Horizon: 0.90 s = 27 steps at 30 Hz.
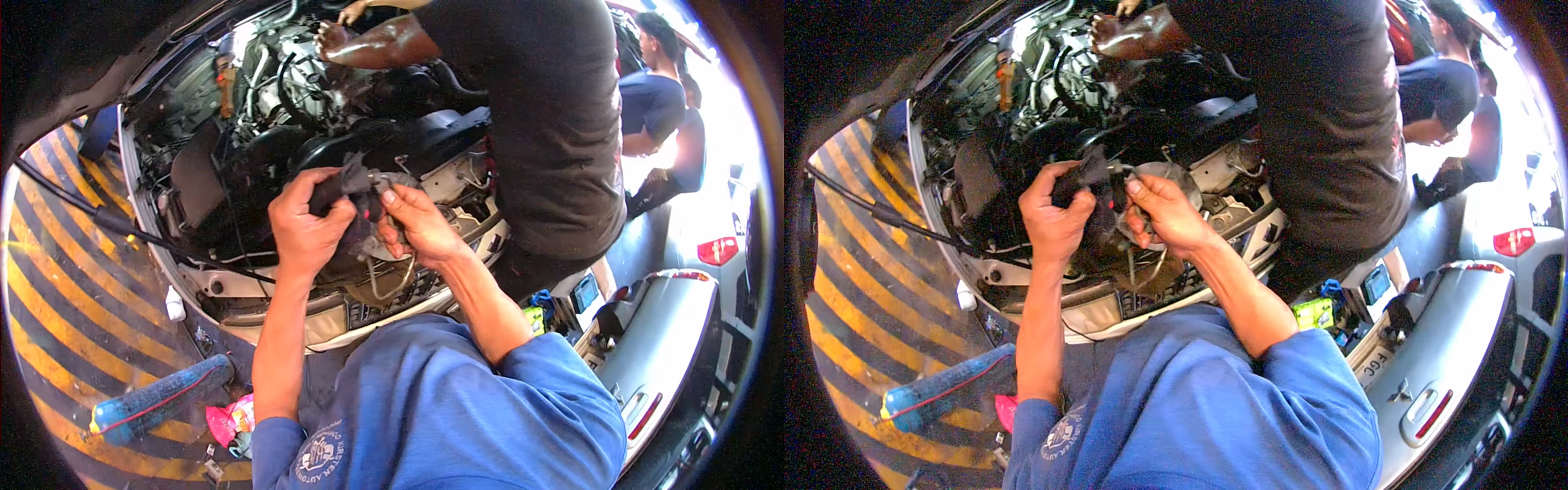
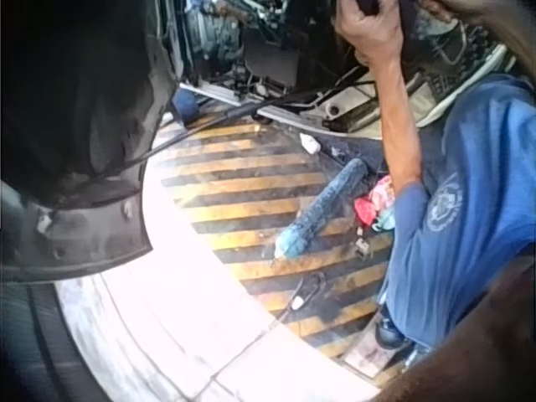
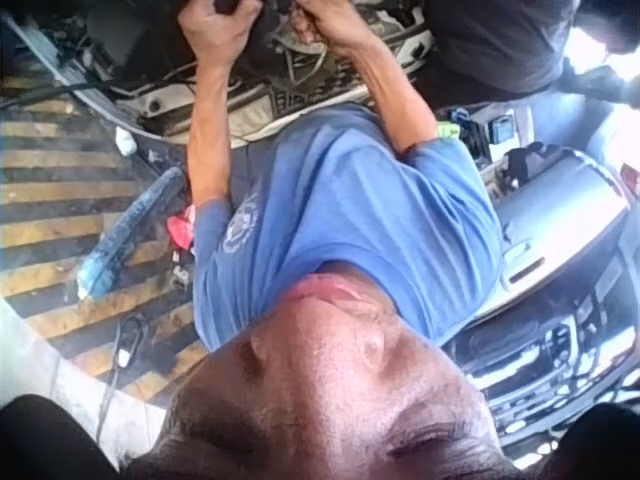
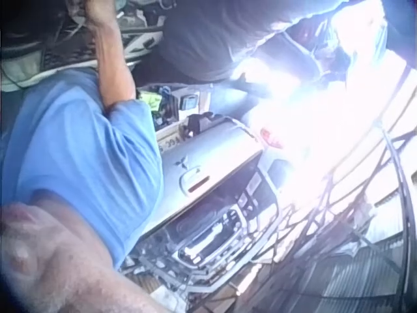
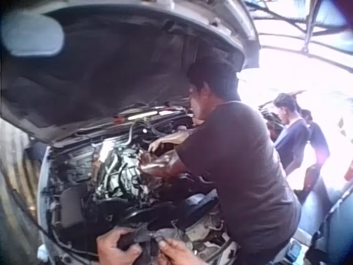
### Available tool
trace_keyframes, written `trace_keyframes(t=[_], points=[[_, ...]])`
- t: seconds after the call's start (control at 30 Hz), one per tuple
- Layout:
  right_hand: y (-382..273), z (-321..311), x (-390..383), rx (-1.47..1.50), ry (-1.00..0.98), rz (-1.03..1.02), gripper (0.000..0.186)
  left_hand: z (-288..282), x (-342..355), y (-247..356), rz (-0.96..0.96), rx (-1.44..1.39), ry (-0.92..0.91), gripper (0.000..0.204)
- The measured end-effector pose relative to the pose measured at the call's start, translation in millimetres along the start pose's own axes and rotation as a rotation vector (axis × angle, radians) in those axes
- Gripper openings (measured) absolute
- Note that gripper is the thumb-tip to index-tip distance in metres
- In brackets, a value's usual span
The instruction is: The recorder and others are working on components within a car's engine bay.
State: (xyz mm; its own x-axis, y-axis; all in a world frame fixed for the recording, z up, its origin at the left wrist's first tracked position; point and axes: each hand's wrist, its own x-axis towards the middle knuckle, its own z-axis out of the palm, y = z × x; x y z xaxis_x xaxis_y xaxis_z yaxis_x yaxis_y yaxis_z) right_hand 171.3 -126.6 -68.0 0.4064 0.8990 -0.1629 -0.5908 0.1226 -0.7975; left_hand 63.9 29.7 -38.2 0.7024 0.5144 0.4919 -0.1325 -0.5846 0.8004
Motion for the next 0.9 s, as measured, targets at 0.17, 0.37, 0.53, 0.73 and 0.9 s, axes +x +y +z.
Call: trace_keyframes(t=[0.17, 0.37, 0.53, 0.73, 0.9], points=[[6, 4, -3, -0.412, 0.187, -0.247, 0.026, 3, 2, -3, -0.275, -0.245, 0.041, 0.024], [10, -3, -5, -0.595, 0.145, -0.331, 0.021, -13, 7, 2, -0.628, -0.761, -0.139, 0.025], [14, 1, -7, -0.397, 0.028, -0.19, 0.026, -26, 7, 6, -0.801, -0.754, -0.23, 0.025], [16, 2, -8, 0.03, -0.045, -0.033, 0.032, -28, 2, -17, -0.959, -0.992, -0.228, 0.019], [15, -5, -3, 0.197, -0.124, 0.01, 0.031, -24, -13, -23, -0.761, -0.831, 0.036, 0.03]])
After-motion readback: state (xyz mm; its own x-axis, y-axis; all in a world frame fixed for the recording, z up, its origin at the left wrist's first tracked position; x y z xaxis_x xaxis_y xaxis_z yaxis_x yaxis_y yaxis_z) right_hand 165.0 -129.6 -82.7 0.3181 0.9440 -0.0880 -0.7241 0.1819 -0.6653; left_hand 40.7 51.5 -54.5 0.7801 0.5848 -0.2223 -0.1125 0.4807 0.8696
